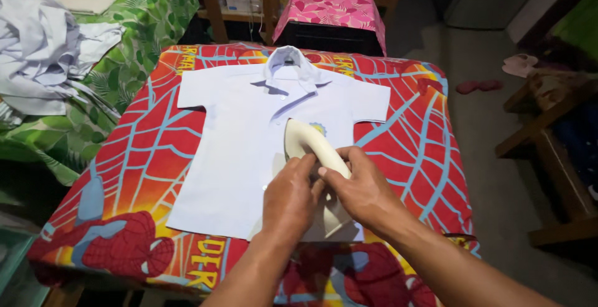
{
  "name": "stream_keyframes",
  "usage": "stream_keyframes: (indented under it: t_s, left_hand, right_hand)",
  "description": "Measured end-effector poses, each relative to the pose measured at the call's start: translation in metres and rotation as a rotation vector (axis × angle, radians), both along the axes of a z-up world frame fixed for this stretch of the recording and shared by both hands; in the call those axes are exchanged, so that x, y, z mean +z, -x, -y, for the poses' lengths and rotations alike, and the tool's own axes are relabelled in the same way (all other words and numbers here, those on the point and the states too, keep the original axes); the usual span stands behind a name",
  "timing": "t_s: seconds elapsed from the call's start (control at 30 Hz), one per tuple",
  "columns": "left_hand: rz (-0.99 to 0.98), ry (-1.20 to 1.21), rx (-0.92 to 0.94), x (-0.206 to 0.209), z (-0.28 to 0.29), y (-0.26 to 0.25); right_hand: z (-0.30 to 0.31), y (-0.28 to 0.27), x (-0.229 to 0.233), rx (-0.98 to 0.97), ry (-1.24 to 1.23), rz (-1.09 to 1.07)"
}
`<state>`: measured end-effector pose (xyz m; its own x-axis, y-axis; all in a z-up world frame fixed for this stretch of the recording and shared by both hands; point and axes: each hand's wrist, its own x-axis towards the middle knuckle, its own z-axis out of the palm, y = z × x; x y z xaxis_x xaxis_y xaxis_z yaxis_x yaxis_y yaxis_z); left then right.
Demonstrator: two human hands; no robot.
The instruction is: The person irons a white short-sleeved shirt laid flat on a Spider-Man themed bedsheet. They use a white electric iron to smooth the front, sleeves, and collar areas, repeatedly moving the iron back and forth while holding the fabric with the other hand.
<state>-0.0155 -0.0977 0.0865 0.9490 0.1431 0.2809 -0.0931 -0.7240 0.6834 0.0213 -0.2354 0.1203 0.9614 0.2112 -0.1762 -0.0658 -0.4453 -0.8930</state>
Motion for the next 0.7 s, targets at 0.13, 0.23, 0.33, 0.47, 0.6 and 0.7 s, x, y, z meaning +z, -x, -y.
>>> stream_keyframes:
  t_s: [0.13, 0.23, 0.33, 0.47, 0.6, 0.7]
  left_hand:
    - [-0.089, -0.058, -0.049, 0.0, -0.044, -0.007]
    - [-0.185, -0.101, -0.133, -0.002, -0.094, -0.021]
    - [-0.233, -0.083, -0.185, -0.006, -0.143, -0.034]
    - [-0.14, -0.083, -0.1, -0.022, -0.197, -0.055]
    - [-0.037, -0.115, -0.056, -0.053, -0.236, -0.073]
    - [-0.037, -0.29, -0.125, -0.08, -0.256, -0.085]
  right_hand:
    - [-0.035, -0.009, 0.006, 0.037, 0.012, -0.054]
    - [-0.073, -0.017, 0.008, 0.048, 0.012, -0.109]
    - [-0.122, -0.026, 0.007, 0.026, -0.059, -0.169]
    - [-0.188, -0.044, 0.004, 0.002, -0.02, -0.177]
    - [-0.228, -0.068, -0.008, -0.014, 0.1, -0.042]
    - [-0.241, -0.078, -0.018, -0.066, 0.177, -0.028]
